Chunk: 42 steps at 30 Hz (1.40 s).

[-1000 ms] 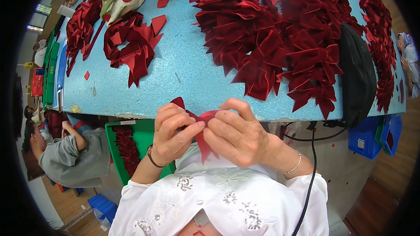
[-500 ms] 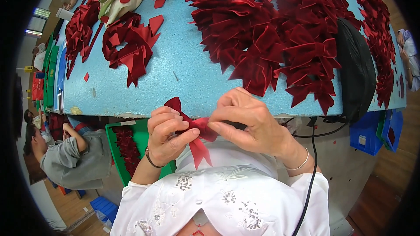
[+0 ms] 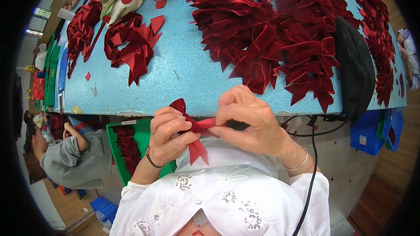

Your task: Stitching several pieces of red fabric together to create a decorative item or flower.

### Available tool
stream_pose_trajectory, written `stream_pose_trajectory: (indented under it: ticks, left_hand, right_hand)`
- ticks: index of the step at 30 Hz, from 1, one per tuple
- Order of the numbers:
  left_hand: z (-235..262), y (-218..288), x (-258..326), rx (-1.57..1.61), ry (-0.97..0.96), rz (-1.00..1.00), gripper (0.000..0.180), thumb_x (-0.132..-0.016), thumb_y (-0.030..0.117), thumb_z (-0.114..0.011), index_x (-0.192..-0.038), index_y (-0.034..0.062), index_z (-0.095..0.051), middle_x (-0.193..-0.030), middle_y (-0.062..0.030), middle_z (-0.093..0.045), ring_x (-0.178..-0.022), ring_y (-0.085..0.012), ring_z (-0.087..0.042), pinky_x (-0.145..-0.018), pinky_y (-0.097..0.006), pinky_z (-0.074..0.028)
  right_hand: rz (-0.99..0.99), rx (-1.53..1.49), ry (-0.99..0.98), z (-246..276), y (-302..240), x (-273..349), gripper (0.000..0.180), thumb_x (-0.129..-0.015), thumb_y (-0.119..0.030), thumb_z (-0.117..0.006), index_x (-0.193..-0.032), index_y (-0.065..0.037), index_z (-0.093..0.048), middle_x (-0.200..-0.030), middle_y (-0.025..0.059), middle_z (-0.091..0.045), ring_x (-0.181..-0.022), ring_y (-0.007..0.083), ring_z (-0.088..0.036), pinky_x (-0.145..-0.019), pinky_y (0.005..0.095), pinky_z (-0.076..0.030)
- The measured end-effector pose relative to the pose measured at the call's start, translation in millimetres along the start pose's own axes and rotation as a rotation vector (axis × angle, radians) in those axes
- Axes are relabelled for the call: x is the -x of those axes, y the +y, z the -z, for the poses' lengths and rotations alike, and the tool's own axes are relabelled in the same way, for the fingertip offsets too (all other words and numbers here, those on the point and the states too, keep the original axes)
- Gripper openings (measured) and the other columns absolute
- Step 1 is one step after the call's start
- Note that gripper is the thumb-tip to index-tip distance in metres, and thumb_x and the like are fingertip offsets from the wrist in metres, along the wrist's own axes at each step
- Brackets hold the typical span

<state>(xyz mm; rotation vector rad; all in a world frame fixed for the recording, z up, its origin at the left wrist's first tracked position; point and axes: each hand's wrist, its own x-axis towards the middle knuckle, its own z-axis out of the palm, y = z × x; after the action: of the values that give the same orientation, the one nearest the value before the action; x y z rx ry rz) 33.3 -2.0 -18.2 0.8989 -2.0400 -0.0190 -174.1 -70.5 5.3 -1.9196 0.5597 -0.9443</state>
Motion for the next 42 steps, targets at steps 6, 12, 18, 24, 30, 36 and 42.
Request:
stream_pose_trajectory:
  ticks: [6,12,18,24,30,36,42]
  left_hand:
    - [-5,-4,-5,0.009,0.082,-0.071,0.028,-0.053,0.003,-0.071,-0.080,0.0037,-0.062,-0.091,-0.0067,-0.054,-0.083,-0.0210,-0.051,-0.065,-0.032,-0.049]
    - [-6,-7,-3,0.024,0.092,-0.063,0.034,-0.054,0.002,-0.071,-0.087,0.0049,-0.062,-0.090,-0.0054,-0.054,-0.083,-0.0211,-0.051,-0.065,-0.032,-0.049]
    - [-6,-2,-1,0.009,0.026,-0.044,0.031,-0.060,0.005,-0.074,-0.090,0.0107,-0.064,-0.092,-0.0025,-0.053,-0.087,-0.0206,-0.049,-0.070,-0.033,-0.048]
    - [-5,-4,-2,0.023,0.024,-0.090,0.031,-0.058,0.004,-0.072,-0.089,0.0060,-0.065,-0.093,-0.0046,-0.054,-0.085,-0.0206,-0.051,-0.067,-0.033,-0.049]
    - [-4,-5,0,0.038,0.018,-0.111,0.030,-0.057,0.002,-0.072,-0.086,0.0028,-0.066,-0.094,-0.0064,-0.056,-0.086,-0.0210,-0.052,-0.065,-0.033,-0.049]
    - [-4,-4,2,0.033,-0.004,-0.067,0.027,-0.059,0.005,-0.075,-0.085,0.0062,-0.067,-0.094,-0.0043,-0.055,-0.087,-0.0205,-0.051,-0.068,-0.034,-0.048]
    - [-8,-3,1,0.093,0.018,-0.020,0.025,-0.060,0.006,-0.076,-0.084,0.0084,-0.067,-0.094,-0.0031,-0.055,-0.087,-0.0201,-0.050,-0.070,-0.035,-0.049]
  right_hand:
    - [0.208,0.027,-0.066,0,3,-1,0.023,-0.059,-0.001,-0.078,-0.074,-0.003,-0.060,-0.071,0.0035,-0.056,-0.067,0.0145,-0.050,-0.055,0.0263,-0.038]
    - [-0.197,-0.186,-0.191,2,-5,-2,0.011,-0.075,-0.005,-0.070,-0.079,0.000,-0.061,-0.067,0.0027,-0.057,-0.055,0.0090,-0.048,-0.046,0.0222,-0.035]
    - [-0.741,-0.606,-0.263,0,-1,-5,0.015,-0.090,-0.009,-0.055,-0.085,0.004,-0.060,-0.065,0.0016,-0.055,-0.042,0.0045,-0.043,-0.038,0.0193,-0.033]
    - [-0.873,-0.872,-0.296,-3,2,-8,0.009,-0.086,-0.005,-0.058,-0.086,0.004,-0.058,-0.064,0.0021,-0.055,-0.045,0.0052,-0.045,-0.039,0.0191,-0.034]
    - [-0.848,-0.976,-0.244,-3,4,-9,0.008,-0.080,0.002,-0.063,-0.082,0.003,-0.055,-0.070,0.0039,-0.055,-0.049,0.0051,-0.045,-0.041,0.0183,-0.034]
    - [-0.680,-0.988,-0.081,-15,16,4,0.012,-0.076,0.006,-0.065,-0.081,0.002,-0.055,-0.079,0.0057,-0.055,-0.056,0.0051,-0.046,-0.044,0.0174,-0.035]
    - [-0.390,-0.926,0.110,-27,21,11,0.010,-0.076,0.007,-0.065,-0.080,0.002,-0.057,-0.079,0.0049,-0.056,-0.056,0.0047,-0.046,-0.044,0.0177,-0.034]
